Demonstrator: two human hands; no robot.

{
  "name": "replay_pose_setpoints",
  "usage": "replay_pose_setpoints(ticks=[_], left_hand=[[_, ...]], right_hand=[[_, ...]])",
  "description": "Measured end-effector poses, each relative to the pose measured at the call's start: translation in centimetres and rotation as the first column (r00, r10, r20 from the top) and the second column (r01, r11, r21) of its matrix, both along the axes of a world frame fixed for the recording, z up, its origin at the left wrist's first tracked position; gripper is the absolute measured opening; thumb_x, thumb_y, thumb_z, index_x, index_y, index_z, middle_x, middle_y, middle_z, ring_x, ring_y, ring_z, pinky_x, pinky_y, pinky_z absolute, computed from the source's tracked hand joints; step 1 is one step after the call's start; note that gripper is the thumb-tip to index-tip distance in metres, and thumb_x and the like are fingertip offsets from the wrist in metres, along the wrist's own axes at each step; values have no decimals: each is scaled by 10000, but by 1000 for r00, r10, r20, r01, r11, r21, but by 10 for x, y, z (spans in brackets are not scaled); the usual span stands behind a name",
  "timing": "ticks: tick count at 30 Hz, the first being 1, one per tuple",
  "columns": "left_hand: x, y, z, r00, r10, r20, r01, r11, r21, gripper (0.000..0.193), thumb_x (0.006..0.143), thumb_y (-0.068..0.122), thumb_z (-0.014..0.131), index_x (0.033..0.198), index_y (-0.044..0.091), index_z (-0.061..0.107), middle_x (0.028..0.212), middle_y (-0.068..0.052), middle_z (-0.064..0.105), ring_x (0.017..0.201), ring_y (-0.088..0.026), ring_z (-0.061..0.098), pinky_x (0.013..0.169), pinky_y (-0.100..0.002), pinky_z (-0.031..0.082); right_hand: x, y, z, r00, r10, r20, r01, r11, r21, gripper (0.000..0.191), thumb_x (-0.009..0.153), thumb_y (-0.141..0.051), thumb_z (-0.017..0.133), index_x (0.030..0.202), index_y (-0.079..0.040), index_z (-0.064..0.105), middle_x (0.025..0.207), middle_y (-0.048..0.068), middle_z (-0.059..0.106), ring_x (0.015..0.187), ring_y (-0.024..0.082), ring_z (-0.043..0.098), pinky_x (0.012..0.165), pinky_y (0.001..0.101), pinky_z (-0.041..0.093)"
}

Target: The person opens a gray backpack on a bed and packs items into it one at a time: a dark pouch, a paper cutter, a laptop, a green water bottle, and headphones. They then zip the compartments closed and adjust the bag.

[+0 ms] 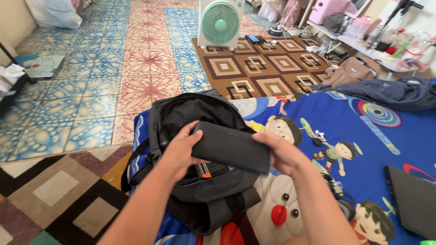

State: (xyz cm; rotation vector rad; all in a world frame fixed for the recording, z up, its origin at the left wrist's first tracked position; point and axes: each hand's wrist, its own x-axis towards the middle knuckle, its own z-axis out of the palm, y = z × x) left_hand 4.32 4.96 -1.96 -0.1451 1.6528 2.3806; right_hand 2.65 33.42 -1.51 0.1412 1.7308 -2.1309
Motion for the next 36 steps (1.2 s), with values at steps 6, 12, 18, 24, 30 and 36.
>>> replay_pose_setpoints(ticks=[6,12,18,24,30,36], left_hand=[[18,17,-27,979,-186,-78,177,978,-111,834,965,326,529,1632,322,29,1515,28,441,1387,-210,494,1084,-443,453],[44,23,-54,799,-600,-25,64,126,-990,697,812,449,799,1294,29,521,1152,-190,688,1175,-336,641,1029,-415,471],[53,37,-57,679,-731,-59,2,83,-997,195,870,253,695,932,76,751,931,-138,732,973,-349,693,844,-484,543],[57,40,-48,648,-761,41,74,10,-997,198,885,242,691,961,68,746,952,-138,735,991,-343,696,849,-477,549],[60,40,-34,715,-698,-45,45,110,-993,196,878,229,683,1013,90,711,980,-137,735,981,-346,696,845,-476,546],[51,25,-3,783,-601,-164,2,265,-964,174,838,288,702,921,146,759,891,-90,756,910,-295,715,807,-434,553]], right_hand=[[-7,14,1,993,-68,-97,73,996,47,392,918,-172,649,1284,-81,540,1165,99,698,980,223,723,770,445,638],[-20,21,-10,880,-400,-257,434,896,93,481,918,-138,639,1357,-117,442,1156,99,668,953,244,726,680,435,652],[-23,-10,-30,882,-332,-335,404,898,173,510,909,-115,661,1377,-62,466,1166,120,667,940,253,710,652,457,637],[-26,-32,-45,952,-227,-205,269,940,209,560,879,-157,675,1395,-134,462,1141,91,657,963,213,669,727,486,595],[-37,3,-45,925,-371,-77,379,898,223,595,887,-188,668,1429,-163,424,1202,68,644,1030,213,654,793,473,549],[-36,2,-52,968,-238,-80,248,958,144,595,838,-161,698,1399,-142,503,1204,68,695,1075,179,673,909,365,524]])
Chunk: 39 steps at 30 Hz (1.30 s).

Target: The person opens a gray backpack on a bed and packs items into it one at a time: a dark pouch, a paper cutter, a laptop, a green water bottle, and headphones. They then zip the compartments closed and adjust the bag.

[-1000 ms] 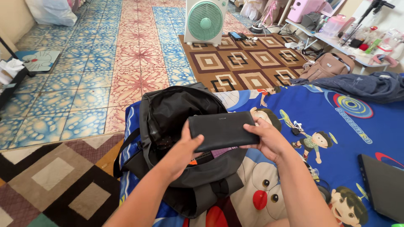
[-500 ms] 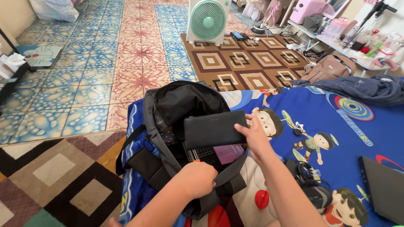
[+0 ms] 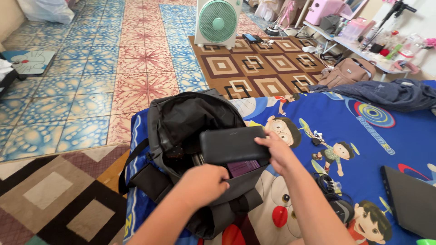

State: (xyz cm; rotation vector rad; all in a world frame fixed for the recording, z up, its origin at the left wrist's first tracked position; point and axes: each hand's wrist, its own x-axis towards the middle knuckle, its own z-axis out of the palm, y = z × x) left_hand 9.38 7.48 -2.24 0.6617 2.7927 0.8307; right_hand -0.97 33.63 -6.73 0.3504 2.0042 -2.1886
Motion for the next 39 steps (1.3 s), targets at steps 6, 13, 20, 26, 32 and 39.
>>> replay_pose_setpoints(ticks=[6,13,20,26,32,39], left_hand=[[-26,-37,14,939,303,162,-324,938,126,207,894,327,633,889,154,747,774,-44,795,780,-222,793,741,-370,585],[-38,-38,-46,940,338,-49,-341,920,-191,454,840,475,710,1196,200,647,1099,-88,739,1074,-269,691,928,-439,514],[-53,-35,-71,905,405,132,-361,893,-269,588,885,569,642,1368,243,561,1190,-96,738,1198,-285,667,1086,-505,417],[-49,-34,-64,896,423,132,-413,905,-97,525,886,526,613,1309,217,645,1079,-68,786,1099,-254,726,981,-404,539],[-49,-33,-68,895,430,120,-399,891,-217,536,897,550,614,1305,204,640,1200,-47,728,1164,-240,681,1008,-411,521],[-52,-31,-72,908,412,78,-366,869,-333,560,904,573,608,1347,230,613,1296,-94,670,1220,-285,651,1022,-434,530]], right_hand=[[5,-15,-4,981,195,6,-186,924,333,472,794,-126,701,1261,-94,643,1090,68,693,1030,163,628,898,303,479],[-13,-17,-42,997,80,-21,-59,869,491,448,797,-170,717,1226,-60,652,1059,86,690,995,191,640,885,329,498],[-18,-25,-83,983,57,-176,17,920,391,521,842,-169,741,1312,-95,528,1007,148,713,869,191,684,773,317,550],[-16,-22,-82,955,59,-289,103,852,514,455,888,-228,727,1278,-69,556,1075,144,719,983,245,699,860,364,544],[-3,-44,-79,916,138,-378,248,547,800,463,928,-276,708,1303,-55,551,1238,197,590,1151,391,583,953,467,503],[20,-63,-57,869,275,-411,305,357,883,503,788,-272,798,1216,-88,605,1210,118,534,1164,342,507,929,504,455]])
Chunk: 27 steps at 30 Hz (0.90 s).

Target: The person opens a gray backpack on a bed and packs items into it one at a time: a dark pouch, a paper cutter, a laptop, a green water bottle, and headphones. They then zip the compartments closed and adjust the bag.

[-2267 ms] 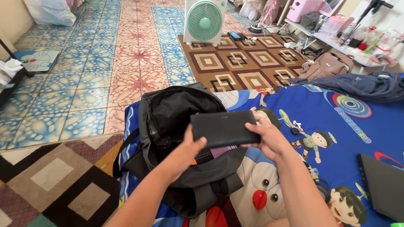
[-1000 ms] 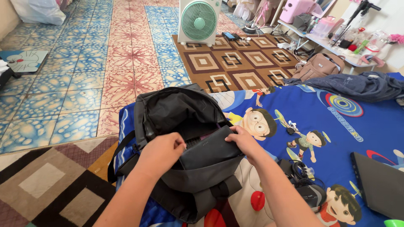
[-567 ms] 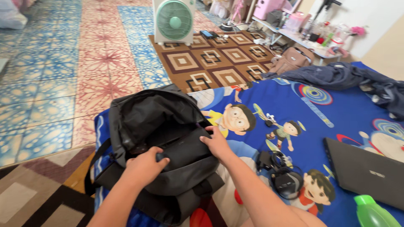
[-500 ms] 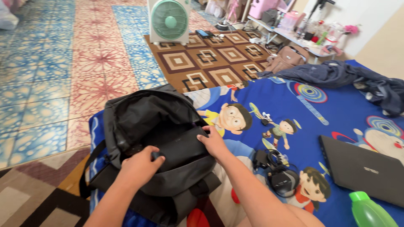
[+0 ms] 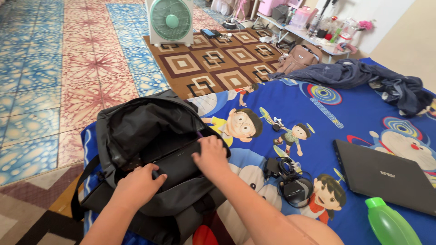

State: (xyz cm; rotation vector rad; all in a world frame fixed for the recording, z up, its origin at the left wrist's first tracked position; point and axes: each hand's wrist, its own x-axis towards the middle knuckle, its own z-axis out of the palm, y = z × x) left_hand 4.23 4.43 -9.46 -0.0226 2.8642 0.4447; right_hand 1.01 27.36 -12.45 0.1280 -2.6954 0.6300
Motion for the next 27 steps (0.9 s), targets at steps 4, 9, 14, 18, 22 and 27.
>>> replay_pose_setpoints(ticks=[4,9,14,18,22,27], left_hand=[[-2,1,-1,1000,-7,29,7,1000,-13,587,897,579,615,1371,233,605,1331,-87,663,1244,-285,647,1032,-437,533],[-4,4,-1,999,-10,33,11,999,-49,586,892,588,624,1368,247,612,1335,-81,657,1261,-294,634,1046,-449,525],[2,14,7,957,-11,-291,20,999,28,496,850,484,712,1264,218,647,1226,-116,622,1208,-341,580,990,-450,522],[1,32,23,952,4,-307,167,833,528,401,869,328,699,1227,151,666,1155,-92,656,1102,-276,618,958,-413,540],[-8,81,31,995,-100,17,10,257,966,410,929,283,620,1286,87,660,1235,-84,666,1145,-199,607,1010,-364,470],[-18,195,21,866,-425,262,-396,-265,879,476,943,318,545,1359,89,580,1349,-83,650,1178,-221,604,1027,-418,467]], right_hand=[[6,-6,7,998,45,33,-48,996,81,495,786,-302,811,1191,-95,615,1224,101,526,1146,330,510,925,489,456],[3,1,3,995,74,73,-79,994,71,500,795,-322,816,1197,-92,627,1236,107,536,1163,329,510,952,472,459],[-17,33,16,979,202,-35,-200,902,-384,402,851,-282,774,1177,-64,686,1190,88,670,1115,257,627,954,367,496],[-42,118,68,993,15,-121,-114,457,-882,266,982,-282,601,1158,-114,707,1037,33,688,968,171,642,813,329,494],[4,267,106,914,-343,-218,-254,-62,-965,264,891,-193,680,1153,-156,672,1139,37,666,1052,196,555,880,458,473],[61,417,34,641,-754,144,-225,-363,-904,221,831,-306,652,979,-159,579,1205,12,598,1097,199,515,1038,492,394]])
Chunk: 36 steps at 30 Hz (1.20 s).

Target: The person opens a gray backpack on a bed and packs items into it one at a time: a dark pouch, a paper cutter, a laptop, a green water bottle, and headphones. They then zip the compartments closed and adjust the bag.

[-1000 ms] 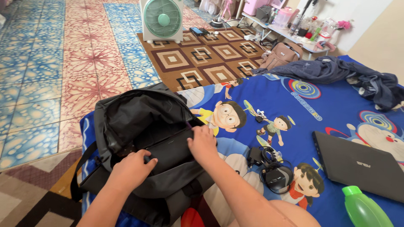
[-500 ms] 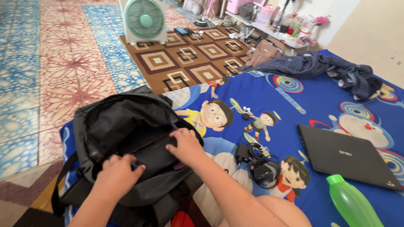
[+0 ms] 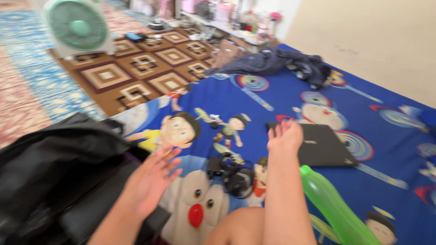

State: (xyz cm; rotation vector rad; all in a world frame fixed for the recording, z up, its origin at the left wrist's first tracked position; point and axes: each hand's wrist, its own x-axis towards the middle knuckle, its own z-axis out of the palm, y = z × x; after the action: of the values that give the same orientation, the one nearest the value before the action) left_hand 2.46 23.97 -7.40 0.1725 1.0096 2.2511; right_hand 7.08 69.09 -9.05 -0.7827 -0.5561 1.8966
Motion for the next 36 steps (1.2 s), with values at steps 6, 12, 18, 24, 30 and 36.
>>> replay_pose_setpoints(ticks=[6,12,18,24,30,36], left_hand=[[15,173,-27,951,-259,167,259,966,22,512,955,342,520,1411,109,539,1366,-65,642,1204,-214,602,1041,-413,450],[44,289,-72,910,-369,188,393,913,-111,525,952,335,571,1419,97,545,1346,-79,667,1197,-204,625,1043,-389,455],[54,384,-134,881,-387,273,446,871,-204,516,948,322,602,1380,45,543,1360,-111,628,1257,-260,587,1057,-399,440],[66,437,-168,880,-429,204,475,786,-397,495,929,330,644,1347,89,536,1335,-104,603,1262,-250,556,1067,-389,418],[64,456,-164,892,-444,85,412,722,-556,483,959,392,594,1314,65,597,1272,-104,650,1197,-250,594,1072,-416,448],[50,440,-153,843,-472,259,538,745,-394,515,1000,473,508,1324,81,587,1379,-77,659,1263,-247,609,1079,-404,422]], right_hand=[[60,60,-136,969,76,233,13,934,-358,277,802,-250,652,980,-140,470,974,62,440,866,256,420,953,503,402],[138,71,-99,886,455,88,-460,886,59,288,912,-210,696,1087,-4,594,925,128,633,811,260,623,749,408,577],[215,224,-80,890,-77,449,-36,971,237,235,907,-179,613,1128,-105,640,920,18,672,769,138,612,673,333,525],[235,326,-139,468,-348,812,-216,846,487,409,859,-272,733,1175,-14,702,1059,130,755,978,256,693,858,408,532],[220,350,-138,-250,-429,868,-482,832,273,846,866,-751,603,1341,-54,659,1254,240,690,1246,402,617,1081,490,440],[235,369,-129,-134,-342,930,-661,730,173,846,946,-772,481,1320,-41,686,1290,279,678,1252,425,611,1057,472,461]])
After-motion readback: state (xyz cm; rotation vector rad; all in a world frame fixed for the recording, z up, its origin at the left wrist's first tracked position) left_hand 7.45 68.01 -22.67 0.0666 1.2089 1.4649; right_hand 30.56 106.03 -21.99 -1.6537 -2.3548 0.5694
